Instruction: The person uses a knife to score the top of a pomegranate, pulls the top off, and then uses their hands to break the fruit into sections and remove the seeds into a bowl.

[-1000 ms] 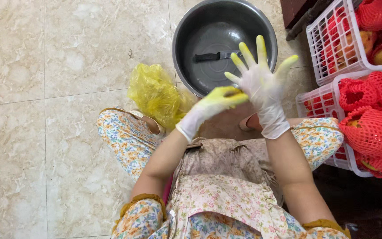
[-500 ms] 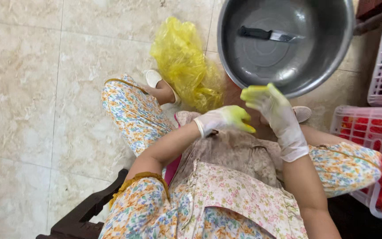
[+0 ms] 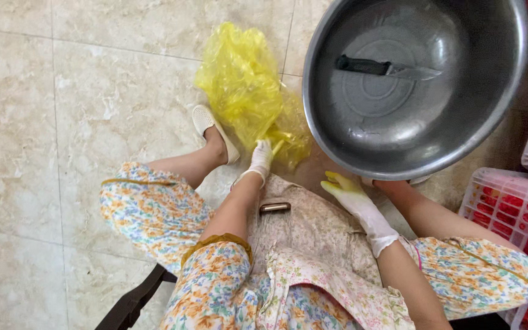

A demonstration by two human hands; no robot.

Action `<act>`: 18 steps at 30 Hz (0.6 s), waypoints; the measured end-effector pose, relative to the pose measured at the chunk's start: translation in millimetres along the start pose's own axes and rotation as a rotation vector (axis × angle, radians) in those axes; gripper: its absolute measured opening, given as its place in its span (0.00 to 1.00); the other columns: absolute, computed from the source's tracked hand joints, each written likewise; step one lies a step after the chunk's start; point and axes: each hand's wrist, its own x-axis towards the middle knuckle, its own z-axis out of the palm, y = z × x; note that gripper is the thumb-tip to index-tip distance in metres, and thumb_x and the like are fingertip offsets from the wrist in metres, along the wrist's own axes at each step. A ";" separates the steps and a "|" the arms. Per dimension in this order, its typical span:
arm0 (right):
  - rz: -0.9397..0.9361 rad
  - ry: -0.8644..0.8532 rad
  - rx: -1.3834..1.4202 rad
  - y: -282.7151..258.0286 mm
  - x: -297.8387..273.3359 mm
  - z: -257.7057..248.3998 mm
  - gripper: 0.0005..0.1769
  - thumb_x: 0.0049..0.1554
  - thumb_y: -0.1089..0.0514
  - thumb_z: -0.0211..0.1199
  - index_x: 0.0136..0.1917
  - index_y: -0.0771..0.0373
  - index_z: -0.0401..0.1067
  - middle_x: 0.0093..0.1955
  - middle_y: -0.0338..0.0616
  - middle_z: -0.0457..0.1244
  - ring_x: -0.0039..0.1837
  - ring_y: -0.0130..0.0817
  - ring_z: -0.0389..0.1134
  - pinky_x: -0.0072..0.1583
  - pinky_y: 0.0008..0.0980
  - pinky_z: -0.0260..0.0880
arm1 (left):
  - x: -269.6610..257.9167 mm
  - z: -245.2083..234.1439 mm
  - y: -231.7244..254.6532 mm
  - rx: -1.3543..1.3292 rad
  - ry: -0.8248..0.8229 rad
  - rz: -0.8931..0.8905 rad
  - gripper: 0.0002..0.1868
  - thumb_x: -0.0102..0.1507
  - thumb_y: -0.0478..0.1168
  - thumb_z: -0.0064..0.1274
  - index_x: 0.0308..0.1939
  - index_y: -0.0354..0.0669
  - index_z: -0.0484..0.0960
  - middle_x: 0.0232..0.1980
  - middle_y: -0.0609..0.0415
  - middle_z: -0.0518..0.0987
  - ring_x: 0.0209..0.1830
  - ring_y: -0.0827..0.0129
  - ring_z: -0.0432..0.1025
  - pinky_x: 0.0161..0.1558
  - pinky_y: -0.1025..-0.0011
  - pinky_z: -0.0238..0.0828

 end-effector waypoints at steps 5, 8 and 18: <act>0.003 0.118 0.070 37.5 22.0 8.8 0.39 0.56 0.43 0.66 0.73 0.66 0.63 0.73 0.57 0.61 0.74 0.45 0.62 0.72 0.37 0.61 | 15.0 -47.1 -19.8 -0.506 -0.038 -0.002 0.29 0.68 0.36 0.47 0.76 0.47 0.68 0.47 0.42 0.85 0.49 0.49 0.79 0.53 0.56 0.70; -0.261 0.258 -0.279 54.6 30.9 6.3 0.49 0.48 0.50 0.74 0.75 0.72 0.58 0.72 0.68 0.55 0.74 0.61 0.55 0.66 0.47 0.57 | -6.5 -132.1 -8.9 -0.966 0.067 0.244 0.18 0.63 0.43 0.53 0.57 0.46 0.81 0.47 0.45 0.84 0.49 0.51 0.78 0.52 0.60 0.73; -0.159 0.569 -0.058 27.7 -52.0 -80.6 0.16 0.60 0.59 0.63 0.58 0.71 0.70 0.52 0.53 0.66 0.56 0.42 0.66 0.57 0.37 0.65 | -165.2 -270.1 -115.5 -1.608 0.214 0.666 0.18 0.65 0.31 0.50 0.59 0.37 0.80 0.58 0.47 0.82 0.59 0.63 0.75 0.60 0.68 0.72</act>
